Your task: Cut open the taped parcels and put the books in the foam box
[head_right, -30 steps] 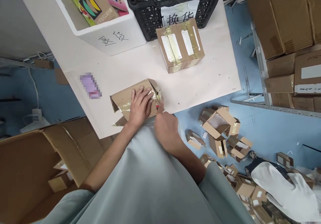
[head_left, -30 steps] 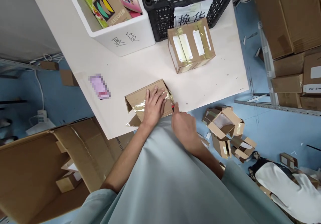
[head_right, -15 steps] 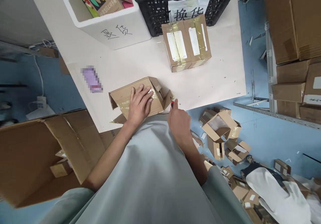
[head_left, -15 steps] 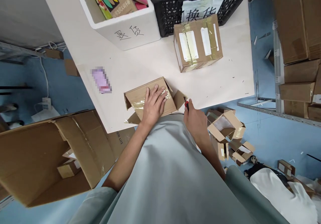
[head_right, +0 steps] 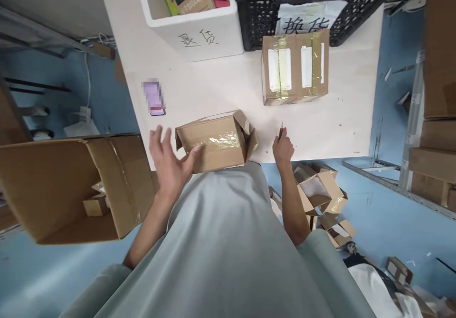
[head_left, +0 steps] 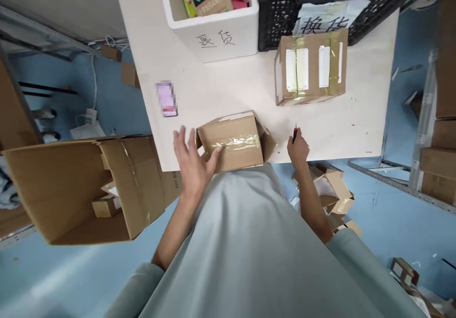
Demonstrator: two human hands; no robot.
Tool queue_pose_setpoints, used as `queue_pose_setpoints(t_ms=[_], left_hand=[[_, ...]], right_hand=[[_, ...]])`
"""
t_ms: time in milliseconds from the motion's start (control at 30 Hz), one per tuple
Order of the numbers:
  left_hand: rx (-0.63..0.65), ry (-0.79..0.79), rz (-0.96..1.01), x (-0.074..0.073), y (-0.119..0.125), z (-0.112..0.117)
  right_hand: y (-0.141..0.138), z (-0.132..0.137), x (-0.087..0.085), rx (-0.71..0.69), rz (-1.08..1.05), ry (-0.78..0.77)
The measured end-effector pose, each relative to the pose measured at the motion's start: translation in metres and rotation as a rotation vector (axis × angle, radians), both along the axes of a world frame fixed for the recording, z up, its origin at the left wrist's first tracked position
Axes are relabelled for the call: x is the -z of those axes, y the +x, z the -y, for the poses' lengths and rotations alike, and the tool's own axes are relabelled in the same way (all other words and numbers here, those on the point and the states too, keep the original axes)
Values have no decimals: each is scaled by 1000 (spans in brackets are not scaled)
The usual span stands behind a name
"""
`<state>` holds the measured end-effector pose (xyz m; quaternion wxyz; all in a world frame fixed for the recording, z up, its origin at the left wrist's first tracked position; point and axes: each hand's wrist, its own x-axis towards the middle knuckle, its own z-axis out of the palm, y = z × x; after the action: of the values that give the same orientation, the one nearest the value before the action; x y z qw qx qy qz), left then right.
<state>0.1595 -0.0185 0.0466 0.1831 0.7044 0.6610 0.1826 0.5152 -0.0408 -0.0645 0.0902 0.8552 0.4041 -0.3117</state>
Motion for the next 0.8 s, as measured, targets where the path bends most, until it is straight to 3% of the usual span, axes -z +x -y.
queue_pose_setpoints(t_ms=[133,267,400,533,800], left_hand=[[-270,-230,-63,-3,-34,23],[-355,-422,33,3,-29,27],[-319,-325,187,13,-13,15],[-296,-287,341,27,-18,-2],[-383,-319,627,49,-91,-22]], right_hand=[[11,0,29,-5,24,-52],[15,1,36,-22,35,-25],[13,-2,35,-49,34,41],[4,-9,29,-24,-77,139],[-36,-27,18,305,-569,272]])
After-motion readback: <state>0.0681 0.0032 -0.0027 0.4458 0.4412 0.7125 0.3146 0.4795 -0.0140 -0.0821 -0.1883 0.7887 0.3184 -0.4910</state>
